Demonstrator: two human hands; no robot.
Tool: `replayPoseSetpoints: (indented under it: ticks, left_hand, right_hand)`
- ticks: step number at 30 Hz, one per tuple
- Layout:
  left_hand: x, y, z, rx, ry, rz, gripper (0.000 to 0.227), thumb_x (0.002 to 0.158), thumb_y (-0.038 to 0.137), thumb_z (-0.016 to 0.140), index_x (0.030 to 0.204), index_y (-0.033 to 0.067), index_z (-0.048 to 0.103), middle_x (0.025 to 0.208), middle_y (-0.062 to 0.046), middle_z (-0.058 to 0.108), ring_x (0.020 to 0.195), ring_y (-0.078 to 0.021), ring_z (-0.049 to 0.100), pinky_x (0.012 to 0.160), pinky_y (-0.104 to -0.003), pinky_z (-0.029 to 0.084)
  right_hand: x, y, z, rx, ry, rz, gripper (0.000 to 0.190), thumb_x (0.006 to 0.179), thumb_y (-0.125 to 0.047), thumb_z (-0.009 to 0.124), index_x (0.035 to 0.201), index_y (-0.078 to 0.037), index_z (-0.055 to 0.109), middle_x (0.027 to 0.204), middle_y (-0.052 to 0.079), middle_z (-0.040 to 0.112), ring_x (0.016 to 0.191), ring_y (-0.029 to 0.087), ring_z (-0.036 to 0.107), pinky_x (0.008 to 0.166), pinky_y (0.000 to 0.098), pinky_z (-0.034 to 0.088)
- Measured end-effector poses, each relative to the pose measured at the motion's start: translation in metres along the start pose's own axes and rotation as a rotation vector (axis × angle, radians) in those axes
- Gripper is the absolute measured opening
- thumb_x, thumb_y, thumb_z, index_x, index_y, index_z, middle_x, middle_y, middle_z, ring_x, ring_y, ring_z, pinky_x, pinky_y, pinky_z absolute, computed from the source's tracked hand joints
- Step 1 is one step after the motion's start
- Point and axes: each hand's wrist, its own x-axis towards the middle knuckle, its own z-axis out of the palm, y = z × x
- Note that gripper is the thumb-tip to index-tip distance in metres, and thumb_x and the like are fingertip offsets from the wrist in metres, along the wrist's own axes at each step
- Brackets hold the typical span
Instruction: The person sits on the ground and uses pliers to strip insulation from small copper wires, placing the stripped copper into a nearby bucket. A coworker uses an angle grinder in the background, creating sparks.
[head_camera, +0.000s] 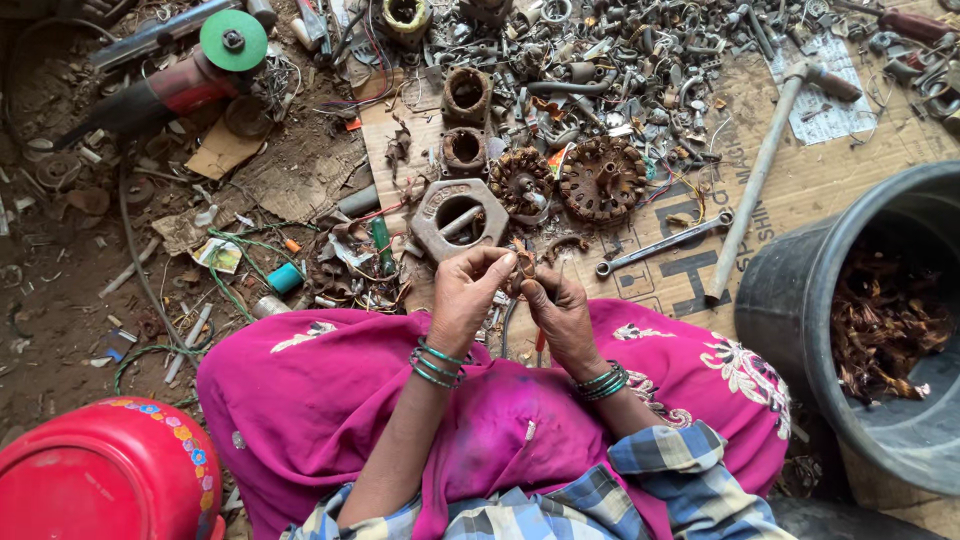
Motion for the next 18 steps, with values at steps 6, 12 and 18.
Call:
replayPoseSetpoints:
  ticks: [6, 12, 18]
  left_hand:
    - [0.005, -0.015, 0.007, -0.216, 0.032, -0.104, 0.013, 0.100, 0.012, 0.061, 0.100, 0.0012, 0.067, 0.071, -0.003, 0.068, 0.051, -0.0085, 0.057, 0.044, -0.023, 0.047]
    - [0.001, -0.019, -0.012, -0.450, -0.185, -0.163, 0.014, 0.104, 0.016, 0.062, 0.109, 0.0035, 0.064, 0.086, -0.003, 0.069, 0.062, -0.0103, 0.064, 0.051, -0.025, 0.054]
    - [0.011, 0.029, -0.059, 0.357, 0.247, 0.184, 0.019, 0.106, 0.016, 0.060, 0.123, 0.0065, 0.061, 0.097, -0.006, 0.063, 0.080, -0.0147, 0.064, 0.066, -0.030, 0.057]
  right_hand:
    - [-0.005, 0.004, -0.004, 0.185, -0.170, 0.105, 0.025, 0.107, -0.027, 0.065, 0.104, -0.002, 0.071, 0.076, -0.007, 0.056, 0.060, 0.001, 0.039, 0.052, 0.0181, 0.031]
    - [-0.002, 0.004, -0.011, 0.471, -0.341, 0.334, 0.027, 0.107, -0.031, 0.059, 0.100, -0.006, 0.063, 0.086, -0.002, 0.061, 0.058, 0.002, 0.041, 0.051, 0.0168, 0.032]
    - [0.003, -0.015, -0.022, -0.100, -0.455, 0.255, 0.025, 0.106, -0.028, 0.057, 0.107, -0.006, 0.067, 0.084, -0.001, 0.063, 0.075, 0.007, 0.054, 0.069, 0.0226, 0.048]
